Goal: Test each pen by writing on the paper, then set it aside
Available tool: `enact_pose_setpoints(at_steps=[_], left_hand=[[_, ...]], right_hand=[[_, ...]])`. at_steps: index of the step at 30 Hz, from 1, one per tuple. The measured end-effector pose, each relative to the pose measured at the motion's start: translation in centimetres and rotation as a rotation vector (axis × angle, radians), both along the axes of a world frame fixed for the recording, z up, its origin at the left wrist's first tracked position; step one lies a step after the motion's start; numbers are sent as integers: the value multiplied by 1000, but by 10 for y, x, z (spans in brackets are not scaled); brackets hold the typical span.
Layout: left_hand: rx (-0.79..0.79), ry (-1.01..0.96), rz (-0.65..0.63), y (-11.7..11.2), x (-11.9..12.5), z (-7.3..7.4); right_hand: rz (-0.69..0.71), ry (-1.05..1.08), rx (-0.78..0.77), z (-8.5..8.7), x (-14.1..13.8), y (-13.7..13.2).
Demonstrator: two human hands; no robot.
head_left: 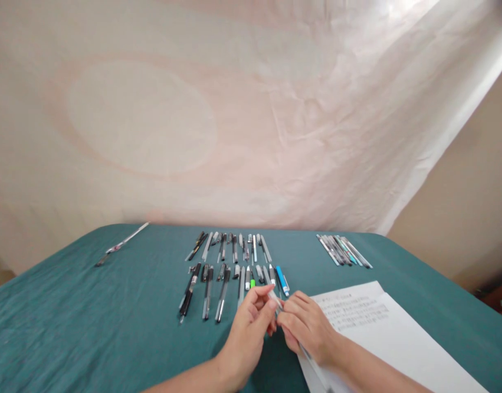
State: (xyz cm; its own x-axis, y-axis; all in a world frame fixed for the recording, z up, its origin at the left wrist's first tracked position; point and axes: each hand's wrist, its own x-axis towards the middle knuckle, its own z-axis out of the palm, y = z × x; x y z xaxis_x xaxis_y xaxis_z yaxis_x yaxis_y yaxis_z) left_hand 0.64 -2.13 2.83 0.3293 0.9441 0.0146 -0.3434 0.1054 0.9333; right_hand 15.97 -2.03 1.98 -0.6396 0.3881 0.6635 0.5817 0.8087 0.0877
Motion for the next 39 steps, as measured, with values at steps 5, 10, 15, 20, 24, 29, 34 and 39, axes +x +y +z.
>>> enact_pose_setpoints(at_steps=[5, 10, 15, 20, 24, 29, 34, 39], left_hand=[[-35, -48, 33, 12, -3, -2], [-74, -105, 273, 34, -14, -3], [-8, -124, 431, 53, -25, -7], [60, -76, 424, 53, -25, -11], [73, -40, 366, 49, -23, -9], [290, 161, 342, 46, -25, -9], [660, 531, 224, 37, -32, -7], [757, 642, 125, 31, -33, -7]], right_hand=[[-2, -6, -129, 8, -4, -2], [-27, 118, -307, 23, 4, -10], [-169, 212, -509, 31, 18, 1], [-205, 245, -698, 26, 22, 11], [-296, 240, -731, 23, 28, 15], [-722, 129, -657, 26, 68, 45], [-1175, 22, -556, 15, 119, 83], [-1346, -38, -544, -3, 136, 98]])
